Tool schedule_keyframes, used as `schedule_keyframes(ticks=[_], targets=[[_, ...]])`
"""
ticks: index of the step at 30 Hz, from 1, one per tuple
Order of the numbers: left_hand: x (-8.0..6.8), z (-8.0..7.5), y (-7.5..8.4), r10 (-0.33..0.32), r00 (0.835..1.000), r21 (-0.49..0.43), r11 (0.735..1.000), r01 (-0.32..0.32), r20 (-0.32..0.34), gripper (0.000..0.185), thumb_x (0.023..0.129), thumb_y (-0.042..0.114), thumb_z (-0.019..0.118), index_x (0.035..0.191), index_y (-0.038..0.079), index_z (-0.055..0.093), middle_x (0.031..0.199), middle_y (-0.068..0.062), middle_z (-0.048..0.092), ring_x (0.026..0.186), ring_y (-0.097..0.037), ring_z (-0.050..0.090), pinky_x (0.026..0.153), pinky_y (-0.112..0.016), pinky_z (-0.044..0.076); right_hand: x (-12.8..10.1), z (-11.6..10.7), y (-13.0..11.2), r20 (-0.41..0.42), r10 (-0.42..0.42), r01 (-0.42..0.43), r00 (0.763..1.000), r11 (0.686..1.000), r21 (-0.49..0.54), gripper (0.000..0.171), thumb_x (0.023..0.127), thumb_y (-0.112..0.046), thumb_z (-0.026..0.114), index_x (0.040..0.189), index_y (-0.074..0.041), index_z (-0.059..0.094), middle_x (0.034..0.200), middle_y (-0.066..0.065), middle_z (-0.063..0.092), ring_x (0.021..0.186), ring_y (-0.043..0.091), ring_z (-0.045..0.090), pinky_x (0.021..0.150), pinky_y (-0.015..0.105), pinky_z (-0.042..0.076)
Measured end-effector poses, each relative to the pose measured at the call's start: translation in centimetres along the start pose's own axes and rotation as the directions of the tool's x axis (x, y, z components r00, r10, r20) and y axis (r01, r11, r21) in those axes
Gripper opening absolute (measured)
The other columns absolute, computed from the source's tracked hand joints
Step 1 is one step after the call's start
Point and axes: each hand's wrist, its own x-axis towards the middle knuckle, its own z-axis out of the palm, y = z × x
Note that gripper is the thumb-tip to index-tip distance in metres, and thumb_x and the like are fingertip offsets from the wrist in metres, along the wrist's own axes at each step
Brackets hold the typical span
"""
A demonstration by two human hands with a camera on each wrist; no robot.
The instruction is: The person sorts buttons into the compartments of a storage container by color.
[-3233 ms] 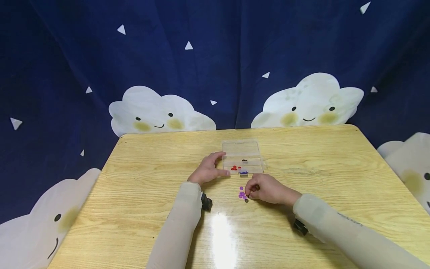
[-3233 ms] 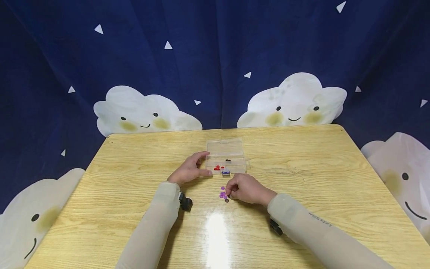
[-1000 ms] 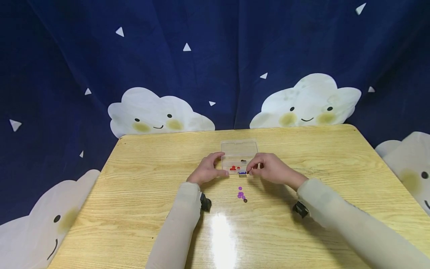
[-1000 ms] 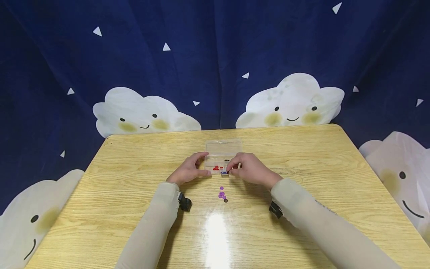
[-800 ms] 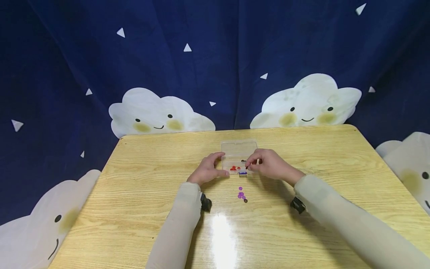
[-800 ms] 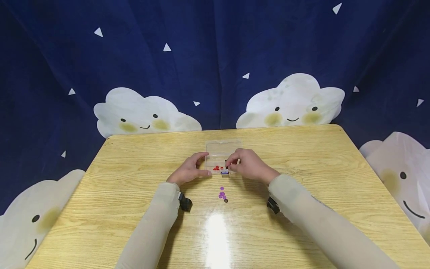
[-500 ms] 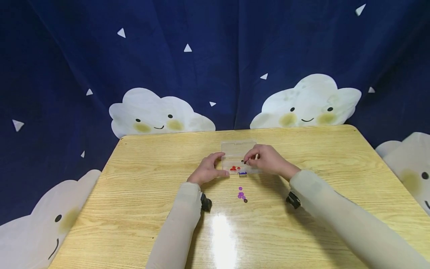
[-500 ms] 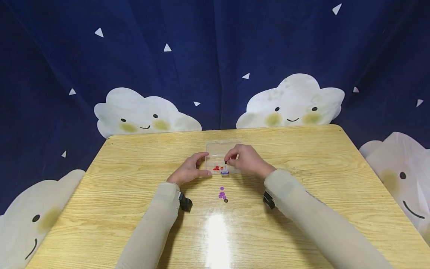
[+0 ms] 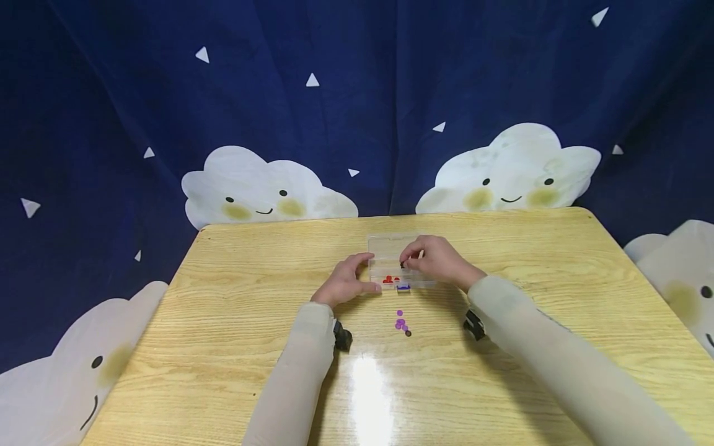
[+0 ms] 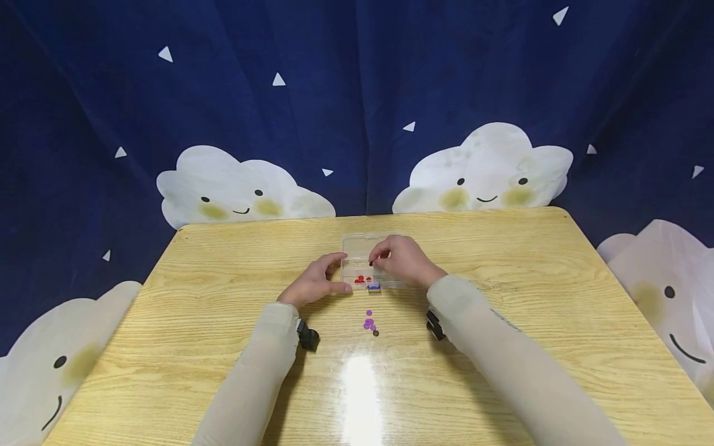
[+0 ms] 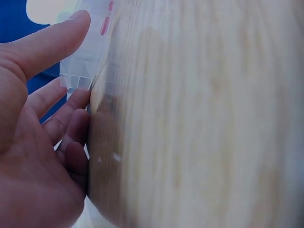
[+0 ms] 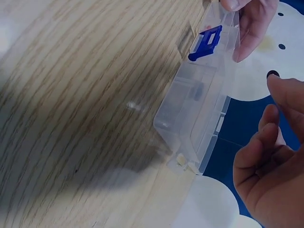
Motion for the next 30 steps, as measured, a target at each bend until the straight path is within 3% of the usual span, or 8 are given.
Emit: schedule_keyframes(ticks=[15,23,30], targets=[[0.0,0.1,0.0,-0.013,1.0,-0.005,1.0,0.013,0.005,0.08,0.081,0.024,0.083,0.151,0.021,0.043,0.152,-0.009,0.046,0.136,-0.03,0.044,0.115,-0.048,0.036,0.9,0.4,0.6,0.032,0.133,-0.133,0.991,0.991,0.014,0.014,0.092,-0.007,0.065,0.096,-0.01,0.078,0.098,0.007,0.075,0.087,0.021,0.055,0.074,0.028,0.043],[-0.2,-0.1,0.2,-0.014,1.0,-0.013,1.0,0.014,0.001,0.08,0.081,0.024,0.083,0.15,0.02,0.043,0.151,-0.01,0.047,0.133,-0.03,0.045,0.114,-0.048,0.037,1.3,1.0,0.6,0.042,0.098,-0.097,0.994,0.995,-0.014,0.015,0.09,-0.006,0.064,0.092,-0.009,0.078,0.091,0.005,0.076,0.086,0.021,0.057,0.075,0.03,0.044],[-0.2,0.0,0.1,-0.011,1.0,-0.006,1.0,0.011,0.005,0.08,0.081,0.026,0.082,0.15,0.021,0.043,0.149,-0.009,0.048,0.131,-0.029,0.046,0.113,-0.047,0.038,1.5,1.1,0.9,0.042,0.137,-0.137,0.99,0.991,-0.007,0.014,0.09,-0.007,0.064,0.093,-0.009,0.078,0.096,0.006,0.076,0.088,0.021,0.058,0.078,0.032,0.046]])
